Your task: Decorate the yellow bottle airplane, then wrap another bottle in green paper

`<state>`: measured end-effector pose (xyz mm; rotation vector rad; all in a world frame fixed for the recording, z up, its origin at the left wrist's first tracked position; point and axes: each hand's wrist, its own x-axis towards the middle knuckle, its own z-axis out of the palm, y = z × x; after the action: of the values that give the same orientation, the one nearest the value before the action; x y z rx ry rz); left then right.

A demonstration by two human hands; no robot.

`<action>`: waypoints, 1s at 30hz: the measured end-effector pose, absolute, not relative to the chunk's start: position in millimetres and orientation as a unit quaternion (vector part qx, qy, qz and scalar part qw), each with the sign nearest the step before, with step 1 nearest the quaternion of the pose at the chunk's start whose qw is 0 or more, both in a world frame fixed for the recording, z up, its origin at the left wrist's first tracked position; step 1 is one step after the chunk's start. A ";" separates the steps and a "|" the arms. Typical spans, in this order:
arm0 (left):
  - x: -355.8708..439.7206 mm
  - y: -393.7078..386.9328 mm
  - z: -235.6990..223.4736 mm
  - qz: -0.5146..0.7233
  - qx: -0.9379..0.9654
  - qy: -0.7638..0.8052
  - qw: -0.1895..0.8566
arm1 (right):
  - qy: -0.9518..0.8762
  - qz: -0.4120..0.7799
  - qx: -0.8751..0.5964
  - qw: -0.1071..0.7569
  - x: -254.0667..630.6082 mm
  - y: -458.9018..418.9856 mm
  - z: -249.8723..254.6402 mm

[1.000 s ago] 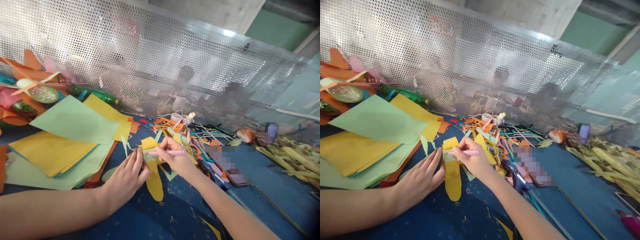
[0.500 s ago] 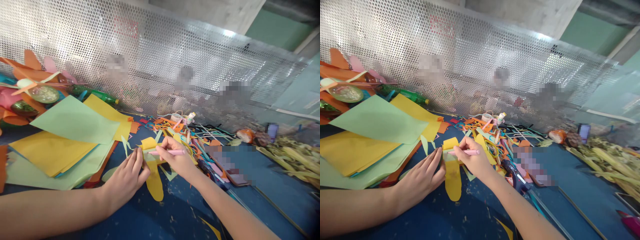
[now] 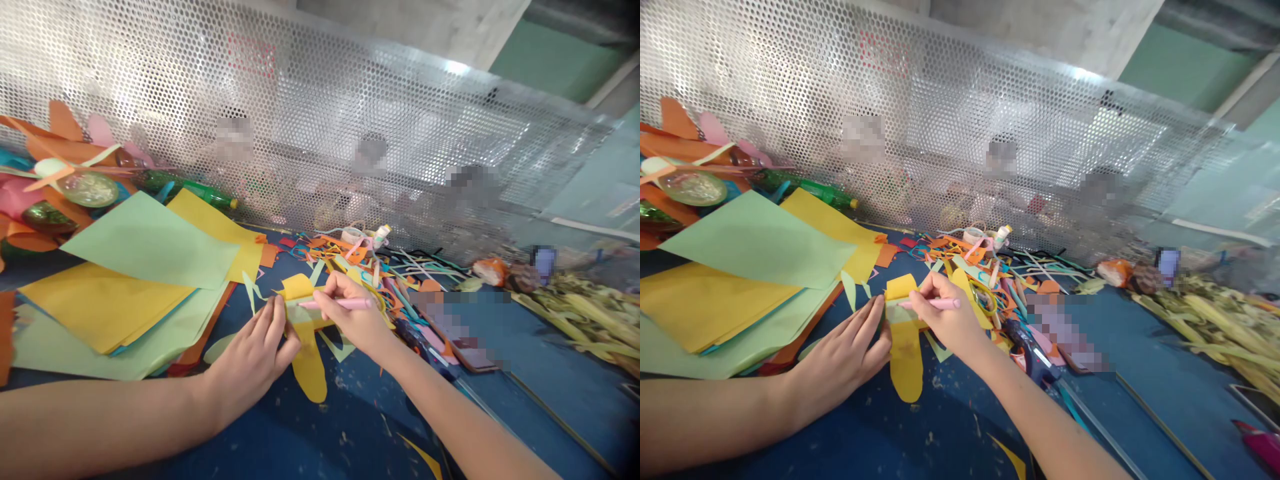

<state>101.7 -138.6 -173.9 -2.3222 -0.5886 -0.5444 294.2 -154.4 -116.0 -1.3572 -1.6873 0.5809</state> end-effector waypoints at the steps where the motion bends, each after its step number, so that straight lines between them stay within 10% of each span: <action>1: 101.5 -138.8 -173.9 -0.208 -0.890 -0.226 0.336 | -0.677 0.234 -0.545 0.435 294.2 -154.5 -115.9; 30: 100.5 -139.3 -172.0 -0.197 -0.893 -0.222 0.337 | -0.665 0.212 -0.580 0.419 295.5 -155.2 -110.1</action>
<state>100.5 -139.3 -172.0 -2.3286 -0.5784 -0.5131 295.5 -155.2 -110.1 -1.4551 -1.6683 0.5314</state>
